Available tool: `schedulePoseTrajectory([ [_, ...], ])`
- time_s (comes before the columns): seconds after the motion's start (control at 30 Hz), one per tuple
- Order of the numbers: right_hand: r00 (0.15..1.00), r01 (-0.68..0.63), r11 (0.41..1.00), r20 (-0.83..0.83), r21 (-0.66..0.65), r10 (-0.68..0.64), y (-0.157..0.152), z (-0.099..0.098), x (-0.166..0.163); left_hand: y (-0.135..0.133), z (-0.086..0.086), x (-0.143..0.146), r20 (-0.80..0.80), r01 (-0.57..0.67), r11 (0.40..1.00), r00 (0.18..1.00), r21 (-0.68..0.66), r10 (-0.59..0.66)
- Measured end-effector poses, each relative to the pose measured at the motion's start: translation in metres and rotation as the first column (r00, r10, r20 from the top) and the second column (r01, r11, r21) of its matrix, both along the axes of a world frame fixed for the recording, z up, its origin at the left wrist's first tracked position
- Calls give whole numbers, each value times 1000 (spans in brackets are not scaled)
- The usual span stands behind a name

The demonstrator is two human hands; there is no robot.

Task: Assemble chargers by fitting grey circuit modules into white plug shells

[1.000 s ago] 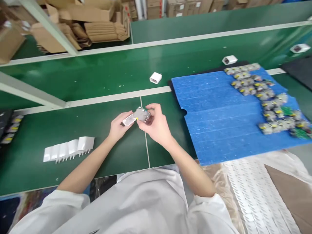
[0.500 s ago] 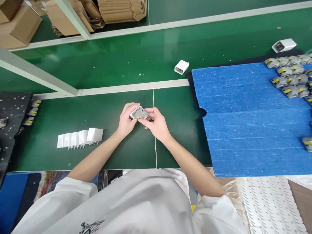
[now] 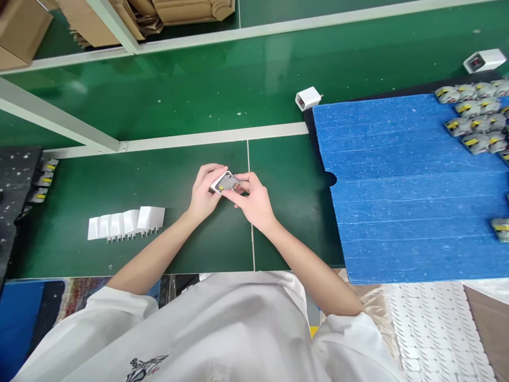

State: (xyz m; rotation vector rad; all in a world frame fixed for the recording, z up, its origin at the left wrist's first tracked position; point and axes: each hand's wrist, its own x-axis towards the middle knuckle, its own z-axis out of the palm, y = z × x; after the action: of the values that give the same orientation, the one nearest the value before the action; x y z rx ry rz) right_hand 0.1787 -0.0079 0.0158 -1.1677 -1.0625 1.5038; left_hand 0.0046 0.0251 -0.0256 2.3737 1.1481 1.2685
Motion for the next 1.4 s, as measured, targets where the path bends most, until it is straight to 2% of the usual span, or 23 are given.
schedulePoseTrajectory([
  [0.17,979,-30,992,202,123,5,-5,1,2,0,-1,-1,-21,8,1000,1000,-4,-8],
  [0.33,933,-93,960,359,263,-8,-10,-1,3,-1,-1,0,-37,46,999,998,6,-46],
  [0.57,868,-163,924,495,345,-32,-15,-8,2,-3,-2,3,-11,-26,1000,1000,16,26],
  [0.83,824,-225,916,566,331,-2,-9,0,10,-3,-6,1,-55,-32,999,998,-41,30],
  [0.97,791,-271,907,611,321,20,-7,3,16,-3,-5,2,-61,-21,1000,998,-18,20],
  [1.07,778,-260,912,629,319,2,-6,3,16,-2,-4,2,-37,1,1000,999,16,0],
  [1.27,763,-269,905,646,330,-9,-8,0,12,-6,-4,5,-60,11,1000,998,2,-11],
  [1.4,795,-205,933,607,295,-17,-7,0,11,-9,-2,9,-52,58,998,997,0,-58],
])
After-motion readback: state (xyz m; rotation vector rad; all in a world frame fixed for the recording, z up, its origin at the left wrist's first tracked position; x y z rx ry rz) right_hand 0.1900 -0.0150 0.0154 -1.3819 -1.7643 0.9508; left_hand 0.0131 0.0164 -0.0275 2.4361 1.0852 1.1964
